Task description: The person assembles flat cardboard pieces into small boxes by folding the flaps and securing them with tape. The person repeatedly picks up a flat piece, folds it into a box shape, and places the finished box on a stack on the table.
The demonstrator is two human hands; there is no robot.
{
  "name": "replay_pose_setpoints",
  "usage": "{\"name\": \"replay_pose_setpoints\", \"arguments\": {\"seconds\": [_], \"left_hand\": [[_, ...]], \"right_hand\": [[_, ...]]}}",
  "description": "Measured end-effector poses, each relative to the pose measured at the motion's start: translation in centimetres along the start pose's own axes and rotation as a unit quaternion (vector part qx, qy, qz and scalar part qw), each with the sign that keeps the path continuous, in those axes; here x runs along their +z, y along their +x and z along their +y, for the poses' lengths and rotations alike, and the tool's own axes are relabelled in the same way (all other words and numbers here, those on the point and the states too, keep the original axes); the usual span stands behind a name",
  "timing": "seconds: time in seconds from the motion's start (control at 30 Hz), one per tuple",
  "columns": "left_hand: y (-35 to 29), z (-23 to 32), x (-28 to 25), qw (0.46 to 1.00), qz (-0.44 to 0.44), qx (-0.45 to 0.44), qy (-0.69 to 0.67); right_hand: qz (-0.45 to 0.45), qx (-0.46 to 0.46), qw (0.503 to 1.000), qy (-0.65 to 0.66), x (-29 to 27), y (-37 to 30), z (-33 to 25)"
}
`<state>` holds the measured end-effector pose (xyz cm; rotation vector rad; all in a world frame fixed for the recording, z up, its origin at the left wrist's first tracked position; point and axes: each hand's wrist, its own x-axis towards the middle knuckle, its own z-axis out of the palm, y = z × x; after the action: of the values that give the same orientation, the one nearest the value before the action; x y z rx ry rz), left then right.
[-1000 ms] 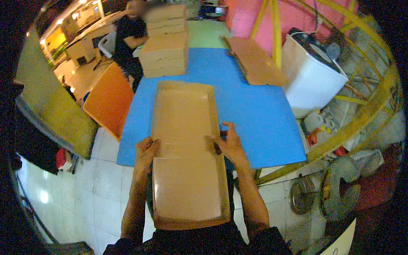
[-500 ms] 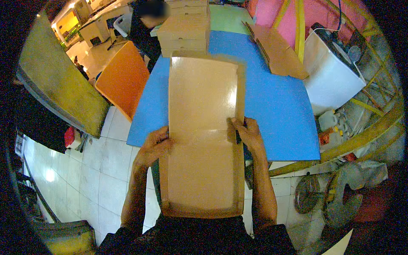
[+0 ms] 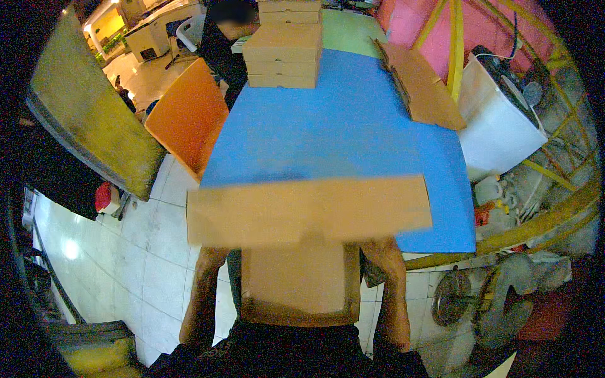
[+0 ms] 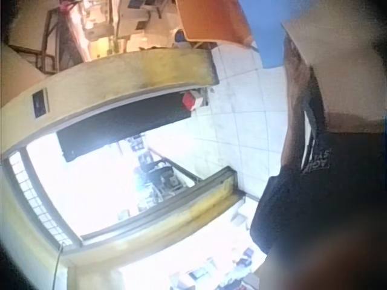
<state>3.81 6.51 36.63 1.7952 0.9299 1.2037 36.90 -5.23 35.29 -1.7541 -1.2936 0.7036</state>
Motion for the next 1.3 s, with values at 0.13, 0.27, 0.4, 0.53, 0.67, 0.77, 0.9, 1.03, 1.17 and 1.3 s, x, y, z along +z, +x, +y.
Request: {"name": "replay_pose_setpoints", "arguments": {"seconds": [0.13, 0.27, 0.4, 0.53, 0.67, 0.77, 0.9, 1.03, 1.17, 1.3], "left_hand": [[2.0, -2.7, 1.9, 0.951, 0.062, -0.163, -0.256], [6.7, -4.9, 1.0, 0.974, -0.039, -0.19, -0.113], [9.9, -3.9, 2.5, 0.98, 0.071, -0.131, -0.129], [8.9, -0.3, 4.7, 0.953, 0.273, 0.042, 0.127], [11.0, 0.9, 10.0, 0.993, -0.02, 0.022, 0.118], [15.2, -1.0, 13.9, 0.946, -0.274, -0.161, 0.061], [17.5, -4.2, 16.9, 0.905, -0.248, -0.329, -0.107], [17.8, -5.8, 16.9, 0.908, -0.277, -0.312, -0.04], [18.3, -5.6, 16.6, 0.898, -0.3, -0.316, -0.057], [18.9, -4.5, 15.8, 0.89, -0.304, -0.332, -0.072]], "right_hand": [[0.005, -0.058, 0.99, -0.125, 1.6, 4.4, 2.0], [0.025, -0.175, 0.977, -0.118, 1.2, 12.0, 1.8], [0.07, -0.181, 0.963, -0.186, 2.3, 17.6, 2.3], [0.018, -0.118, 0.956, -0.269, 2.3, 19.0, 2.7], [0.022, -0.137, 0.971, -0.196, 3.4, 18.2, 1.1], [0.037, -0.185, 0.975, -0.117, 5.0, 17.2, -0.6], [-0.039, -0.14, 0.989, 0.02, 4.7, 15.7, -1.6], [-0.126, 0.023, 0.982, 0.14, 2.5, 14.5, -1.7], [-0.11, 0.06, 0.969, 0.213, 2.0, 14.7, -1.4], [-0.053, 0.121, 0.952, 0.276, 2.9, 15.0, -0.3]]}}
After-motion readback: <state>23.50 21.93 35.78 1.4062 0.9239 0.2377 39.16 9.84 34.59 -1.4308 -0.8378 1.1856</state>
